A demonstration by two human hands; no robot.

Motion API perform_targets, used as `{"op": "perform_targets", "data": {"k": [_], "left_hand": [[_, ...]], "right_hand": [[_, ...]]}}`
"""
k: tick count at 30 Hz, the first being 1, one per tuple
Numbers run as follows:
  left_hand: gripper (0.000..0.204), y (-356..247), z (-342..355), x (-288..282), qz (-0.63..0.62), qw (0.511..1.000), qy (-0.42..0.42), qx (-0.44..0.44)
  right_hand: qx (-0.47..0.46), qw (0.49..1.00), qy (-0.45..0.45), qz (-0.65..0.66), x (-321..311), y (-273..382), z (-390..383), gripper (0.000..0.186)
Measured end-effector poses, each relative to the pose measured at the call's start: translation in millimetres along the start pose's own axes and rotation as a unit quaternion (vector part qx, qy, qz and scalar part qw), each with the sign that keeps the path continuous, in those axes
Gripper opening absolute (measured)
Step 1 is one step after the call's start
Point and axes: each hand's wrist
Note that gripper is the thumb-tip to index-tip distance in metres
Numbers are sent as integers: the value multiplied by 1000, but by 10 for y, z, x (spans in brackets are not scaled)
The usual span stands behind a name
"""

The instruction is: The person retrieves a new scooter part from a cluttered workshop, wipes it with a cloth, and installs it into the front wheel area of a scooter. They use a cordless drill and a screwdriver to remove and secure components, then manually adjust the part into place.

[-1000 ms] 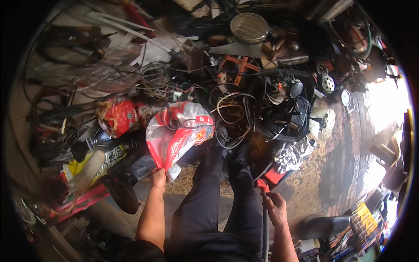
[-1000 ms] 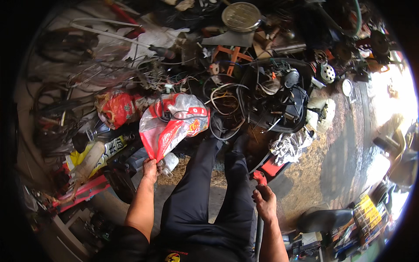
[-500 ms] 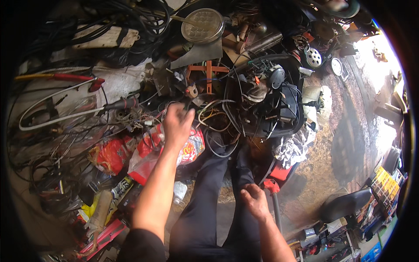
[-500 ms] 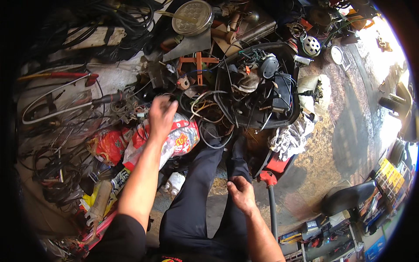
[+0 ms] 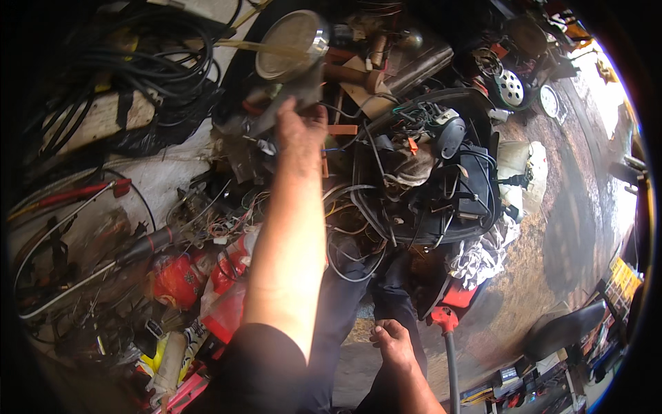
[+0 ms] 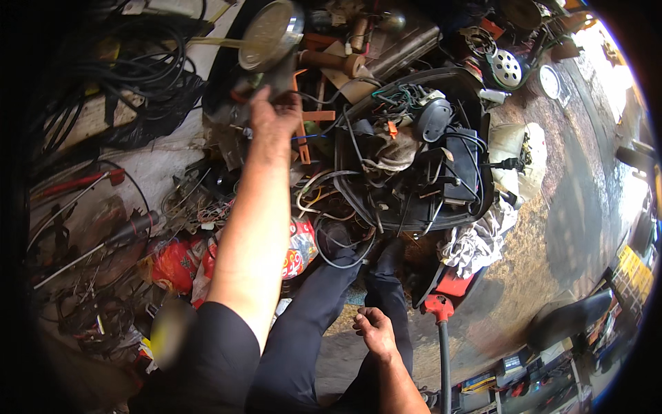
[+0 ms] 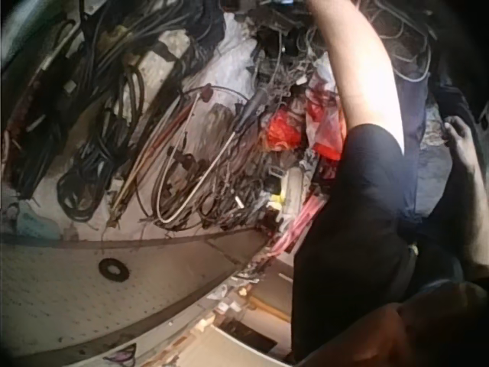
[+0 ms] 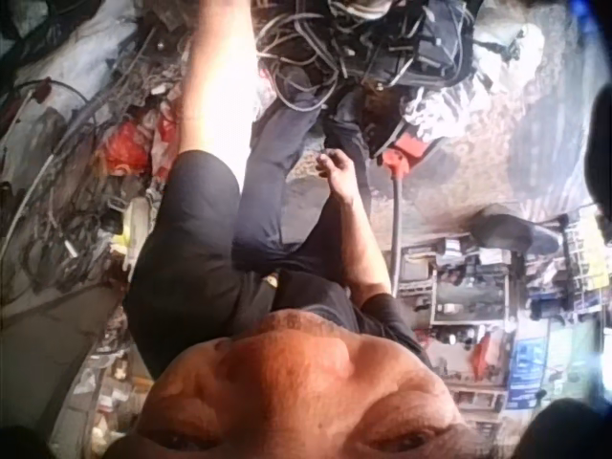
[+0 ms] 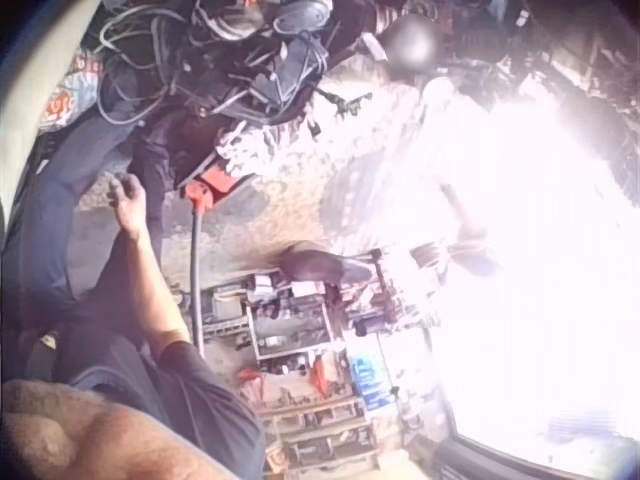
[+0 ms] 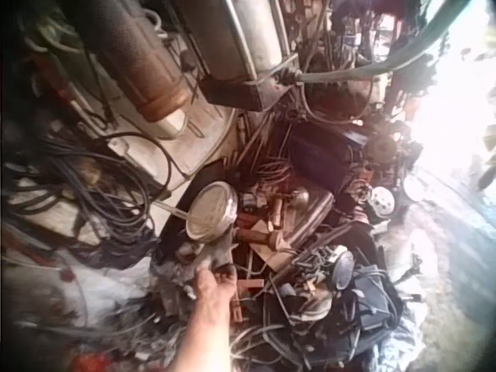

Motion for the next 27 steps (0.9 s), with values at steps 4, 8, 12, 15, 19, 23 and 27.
{"op": "perform_targets", "data": {"k": [4,8,12,15,19,23,27], "left_hand": [[16,-506,-149,184,1,997,65,29],[19,-726,-486,-331,10,996,52,68],[26,-675,-739,-1147,50,996,-11,68],[29,-689,-866,-1728,36,998,0,44],[31,-931,-1130,-2319,85,991,-89,44],[34,-1184,-1409,-2391,371,886,-263,87],[50,-1041,-1346,-1702,646,656,44,388]], "right_hand": [[24,1000,-6,6,-48,-57,41,25],[16,999,-9,33,-15,-54,71,21],[31,999,-3,29,-19,-81,84,22],[31,999,4,24,-54,-102,72,23],[21,999,32,33,-78,-58,-8,25],[14,999,47,11,-117,43,-172,26],[13,999,52,6,-188,131,-272,26]]}}
Point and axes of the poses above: each hand's wrist, its own z-axis towards the middle knuckle, its own x-axis out of the palm, y = z × x, and after that the axes turned 11 degrees about -z, right-handed
